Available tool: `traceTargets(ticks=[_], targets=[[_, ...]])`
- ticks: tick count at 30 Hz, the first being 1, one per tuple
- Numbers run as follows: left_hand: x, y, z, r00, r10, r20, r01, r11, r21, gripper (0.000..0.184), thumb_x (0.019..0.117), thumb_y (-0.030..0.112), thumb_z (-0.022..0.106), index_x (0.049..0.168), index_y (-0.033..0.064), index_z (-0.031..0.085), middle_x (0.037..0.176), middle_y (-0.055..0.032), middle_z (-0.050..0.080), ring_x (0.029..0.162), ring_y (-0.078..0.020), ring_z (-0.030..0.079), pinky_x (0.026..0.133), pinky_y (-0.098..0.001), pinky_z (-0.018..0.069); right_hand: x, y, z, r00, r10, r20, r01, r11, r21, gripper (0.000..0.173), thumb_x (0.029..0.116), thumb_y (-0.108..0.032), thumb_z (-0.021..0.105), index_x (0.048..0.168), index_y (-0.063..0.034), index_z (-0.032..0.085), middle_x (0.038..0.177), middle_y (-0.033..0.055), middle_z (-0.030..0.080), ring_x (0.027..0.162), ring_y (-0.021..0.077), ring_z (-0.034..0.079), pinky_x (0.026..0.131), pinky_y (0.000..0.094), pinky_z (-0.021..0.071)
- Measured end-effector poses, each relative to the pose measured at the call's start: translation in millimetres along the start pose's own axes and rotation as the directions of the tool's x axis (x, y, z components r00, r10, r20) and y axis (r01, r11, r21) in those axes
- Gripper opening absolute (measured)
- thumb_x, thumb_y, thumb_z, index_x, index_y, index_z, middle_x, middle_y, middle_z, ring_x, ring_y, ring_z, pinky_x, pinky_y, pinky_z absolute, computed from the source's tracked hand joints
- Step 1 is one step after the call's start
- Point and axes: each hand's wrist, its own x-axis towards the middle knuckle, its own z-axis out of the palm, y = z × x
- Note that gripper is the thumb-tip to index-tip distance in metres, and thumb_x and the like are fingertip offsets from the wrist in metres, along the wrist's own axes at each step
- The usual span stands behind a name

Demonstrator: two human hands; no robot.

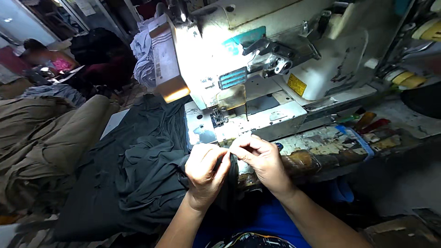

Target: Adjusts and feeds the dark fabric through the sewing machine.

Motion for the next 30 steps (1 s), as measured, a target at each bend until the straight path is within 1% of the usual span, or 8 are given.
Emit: traceTargets(ticks=[8, 12, 14, 16, 19, 22, 26, 30], targets=[[-4, 1, 1, 0.999, -0.035, 0.038, 0.037, 0.997, -0.060, 0.010, 0.0890, 0.007, 0.069, 0.084, 0.0007, 0.075, 0.083, -0.0073, 0.072, 0.088, -0.0098, 0.066, 0.082, -0.0200, 0.0528, 4, 6, -2, 0.995, -0.040, -0.089, 0.036, 0.998, -0.046, 0.003, 0.0890, -0.006, 0.068, 0.087, -0.0072, 0.069, 0.081, -0.0042, 0.066, 0.071, -0.0002, 0.063, 0.068, 0.0154, 0.0555], [-3, -1, 0, 0.994, -0.108, 0.013, 0.109, 0.990, -0.089, 0.007, 0.0869, 0.003, 0.068, 0.083, -0.0004, 0.073, 0.082, -0.0058, 0.071, 0.085, -0.0066, 0.066, 0.080, -0.0184, 0.0534, 9, 12, -9, 0.968, -0.218, -0.128, 0.163, 0.925, -0.343, 0.005, 0.0924, -0.010, 0.069, 0.094, -0.0055, 0.070, 0.091, -0.0016, 0.068, 0.085, -0.0011, 0.065, 0.080, 0.0140, 0.0549], [1, -6, 0, 0.987, -0.159, -0.021, 0.158, 0.987, -0.037, 0.008, 0.0863, 0.004, 0.069, 0.081, 0.0001, 0.073, 0.080, -0.0031, 0.069, 0.081, -0.0030, 0.065, 0.076, -0.0161, 0.0536, 17, 20, -8, 0.914, -0.405, -0.023, 0.314, 0.743, -0.591, 0.009, 0.0919, -0.011, 0.071, 0.096, -0.0062, 0.077, 0.096, 0.0058, 0.073, 0.099, 0.0116, 0.067, 0.095, 0.0248, 0.0520], [8, -18, -1, 0.971, -0.235, -0.045, 0.237, 0.970, 0.052, 0.008, 0.0858, 0.007, 0.069, 0.080, 0.0019, 0.072, 0.078, 0.0002, 0.065, 0.075, 0.0006, 0.062, 0.070, -0.0140, 0.0522, 28, 29, -4, 0.861, -0.496, 0.113, 0.423, 0.576, -0.700, 0.013, 0.0929, -0.012, 0.068, 0.099, -0.0082, 0.080, 0.096, 0.0111, 0.073, 0.103, 0.0275, 0.065, 0.097, 0.0394, 0.0489], [23, -36, 3, 0.939, -0.341, -0.033, 0.341, 0.920, 0.193, 0.008, 0.0864, 0.008, 0.071, 0.082, 0.0021, 0.070, 0.079, -0.0010, 0.064, 0.071, -0.0009, 0.060, 0.065, -0.0165, 0.0504, 40, 35, 7, 0.901, -0.417, 0.121, 0.350, 0.534, -0.769, 0.023, 0.0943, -0.028, 0.067, 0.104, -0.0104, 0.079, 0.102, 0.0126, 0.071, 0.105, 0.0334, 0.063, 0.094, 0.0470, 0.0483], [38, -42, 7, 0.898, -0.440, 0.023, 0.415, 0.863, 0.289, 0.007, 0.0879, 0.008, 0.072, 0.082, 0.0039, 0.070, 0.077, -0.0007, 0.063, 0.066, -0.0034, 0.058, 0.062, -0.0209, 0.0482, 47, 32, 21, 0.924, -0.375, 0.073, 0.255, 0.465, -0.848, 0.034, 0.0917, -0.043, 0.070, 0.091, -0.0099, 0.076, 0.092, 0.0118, 0.068, 0.100, 0.0351, 0.063, 0.088, 0.0534, 0.0463], [51, -38, 9, 0.801, -0.592, 0.086, 0.546, 0.782, 0.301, 0.005, 0.0907, 0.009, 0.072, 0.087, 0.0057, 0.072, 0.078, -0.0014, 0.066, 0.063, -0.0056, 0.060, 0.061, -0.0240, 0.0517, 49, 32, 24, 0.927, -0.368, 0.074, 0.249, 0.455, -0.855, 0.015, 0.0920, -0.022, 0.065, 0.087, -0.0109, 0.074, 0.089, 0.0096, 0.068, 0.098, 0.0322, 0.063, 0.090, 0.0516, 0.0425], [54, -34, 13, 0.786, -0.605, 0.127, 0.553, 0.780, 0.292, 0.008, 0.0925, 0.012, 0.070, 0.085, 0.0090, 0.072, 0.072, 0.0024, 0.064, 0.057, -0.0025, 0.055, 0.054, -0.0204, 0.0462, 46, 33, 16, 0.909, -0.413, 0.054, 0.277, 0.501, -0.820, 0.012, 0.0910, -0.016, 0.066, 0.083, -0.0092, 0.072, 0.084, 0.0085, 0.068, 0.092, 0.0300, 0.065, 0.083, 0.0474, 0.0462]])
